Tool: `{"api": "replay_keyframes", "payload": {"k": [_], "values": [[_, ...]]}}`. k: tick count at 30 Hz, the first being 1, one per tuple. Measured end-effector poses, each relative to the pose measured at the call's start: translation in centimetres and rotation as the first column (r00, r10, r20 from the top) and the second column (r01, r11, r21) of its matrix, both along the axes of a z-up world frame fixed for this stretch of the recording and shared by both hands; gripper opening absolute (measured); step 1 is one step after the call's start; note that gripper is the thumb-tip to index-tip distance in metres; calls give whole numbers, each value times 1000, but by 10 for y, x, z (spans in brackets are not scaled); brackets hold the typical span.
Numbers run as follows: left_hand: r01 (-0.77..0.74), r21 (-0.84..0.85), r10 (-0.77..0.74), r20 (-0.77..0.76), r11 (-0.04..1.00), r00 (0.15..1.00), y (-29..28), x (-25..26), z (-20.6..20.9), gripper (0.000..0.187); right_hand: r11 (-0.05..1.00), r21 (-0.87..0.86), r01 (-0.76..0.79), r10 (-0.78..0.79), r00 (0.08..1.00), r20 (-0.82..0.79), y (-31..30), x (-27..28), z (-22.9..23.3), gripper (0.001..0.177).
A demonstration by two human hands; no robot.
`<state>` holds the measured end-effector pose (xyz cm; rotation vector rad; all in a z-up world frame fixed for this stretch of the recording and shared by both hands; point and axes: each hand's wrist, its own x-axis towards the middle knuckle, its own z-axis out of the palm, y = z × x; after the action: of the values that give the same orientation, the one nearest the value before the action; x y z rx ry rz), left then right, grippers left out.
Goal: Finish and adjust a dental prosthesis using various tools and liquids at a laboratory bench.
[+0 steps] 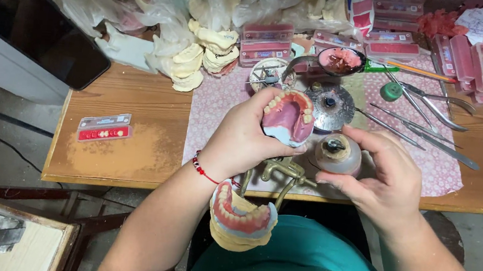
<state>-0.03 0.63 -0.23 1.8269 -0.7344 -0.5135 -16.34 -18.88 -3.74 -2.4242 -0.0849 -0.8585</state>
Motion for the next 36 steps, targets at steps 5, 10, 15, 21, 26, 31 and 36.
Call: {"api": "replay_keyframes", "payload": {"k": [5,10,15,21,26,31,36], "values": [[5,-6,-5,9,1000,1000,0,1,-2,69,999,-41,13,-14,1000,-17,-4,-1,-2,78],[14,2,-14,-8,1000,1000,0,0,-1,71,1000,-20,-4,4,1000,-19,-2,-2,1,78],[9,14,-9,10,1000,1000,0,1,-3,71,998,-57,-11,10,1000,-27,-4,0,-1,77],[-2,-11,3,56,1000,998,0,1,-7,76,999,-54,5,-7,999,-46,-4,-1,4,75],[10,-43,-9,13,999,1000,0,1,-12,74,994,113,3,4,999,-54,-12,-5,4,75],[60,-148,-57,26,987,998,-1,2,-16,69,837,541,78,-134,989,64,-57,-27,6,72],[-15,-31,15,-2,999,1000,-4,0,-18,74,823,437,364,-454,883,120,-168,-75,-21,56]]}}
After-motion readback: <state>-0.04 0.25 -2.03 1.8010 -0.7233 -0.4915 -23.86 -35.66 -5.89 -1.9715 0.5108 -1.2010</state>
